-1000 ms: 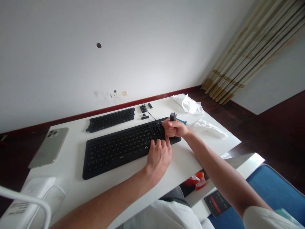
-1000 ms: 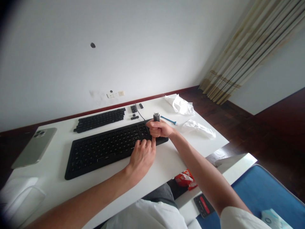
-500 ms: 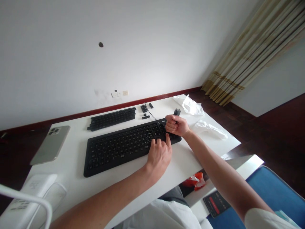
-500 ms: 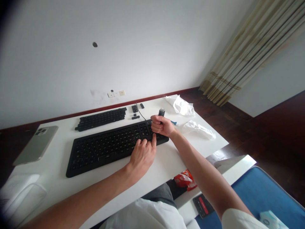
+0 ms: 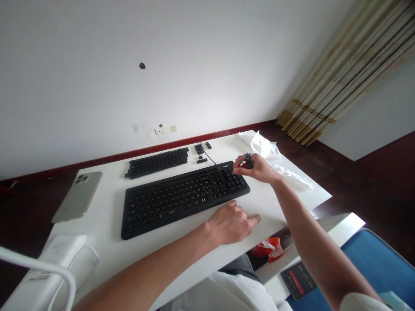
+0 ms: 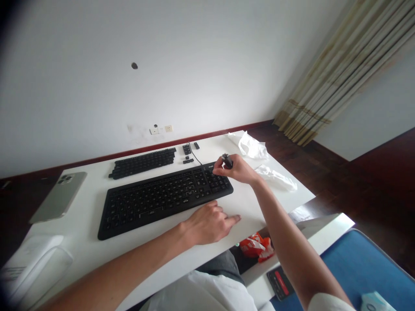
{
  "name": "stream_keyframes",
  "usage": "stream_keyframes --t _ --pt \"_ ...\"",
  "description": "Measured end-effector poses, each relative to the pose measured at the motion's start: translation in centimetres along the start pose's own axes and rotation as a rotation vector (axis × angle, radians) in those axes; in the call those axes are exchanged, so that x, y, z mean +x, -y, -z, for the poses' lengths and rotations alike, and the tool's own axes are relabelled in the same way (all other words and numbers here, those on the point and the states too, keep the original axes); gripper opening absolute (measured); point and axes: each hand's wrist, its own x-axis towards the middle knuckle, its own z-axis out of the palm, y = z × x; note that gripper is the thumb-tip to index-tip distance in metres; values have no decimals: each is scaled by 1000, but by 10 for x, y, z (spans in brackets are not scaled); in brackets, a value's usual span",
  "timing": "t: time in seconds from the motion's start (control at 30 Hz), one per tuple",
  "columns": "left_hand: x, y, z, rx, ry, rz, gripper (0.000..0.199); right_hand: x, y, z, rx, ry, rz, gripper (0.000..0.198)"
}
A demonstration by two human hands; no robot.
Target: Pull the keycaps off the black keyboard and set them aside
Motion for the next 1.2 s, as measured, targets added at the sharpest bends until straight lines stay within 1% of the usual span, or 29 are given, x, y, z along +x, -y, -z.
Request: stream_keyframes --t 0.03,0.1,0.17,0.23,0.3,0.47,0.53,0.57,0.63,0.7,0.73,0.77,0.83,0.93,1.0,1.1,1.2 --pt "0 1 -1 -8 -7 6 35 -5 0 -1 -127 71 -5 13" --pt "0 1 -2 -23 -24 30 32 -12 -2 -5 -278 159 5 17" --pt "0 2 -2 -34 -32 50 30 -15 -7 -10 -326 177 56 15" --pt "-1 2 -2 -39 -32 55 29 -15 -12 -13 -344 167 129 9" --pt "0 2 -3 -32 -21 53 28 -13 -13 -15 -388 176 159 6" --pt "2 3 -4 5 22 43 30 -7 4 -15 -604 288 38 10" --pt "2 4 -3 3 34 28 31 -3 10 -14 -614 316 15 12" --pt "1 4 -3 -1 36 23 30 1 11 -12 -598 298 9 15" --pt "1 5 -1 -9 37 24 26 14 7 -9 -576 183 -2 21" --pt "0 5 0 -11 38 30 23 37 -4 -5 -611 15 -5 24" --pt "0 5 0 -9 35 33 21 50 -11 -4 -651 -43 -1 23" --pt "0 4 0 -5 29 33 20 65 -19 -3 -693 -64 25 21" --pt "0 5 0 0 16 28 19 92 -36 -2 -772 -94 64 16" --pt "1 5 -2 1 6 19 19 120 -59 -5 -835 -66 65 14" --pt "1 6 -3 -1 -1 12 18 125 -70 -9 -858 -65 58 15" --pt "1 6 -4 -7 -11 6 16 122 -78 -15 -872 -89 57 15" --pt "1 6 -3 -10 -7 10 15 117 -79 -18 -847 -102 109 14"
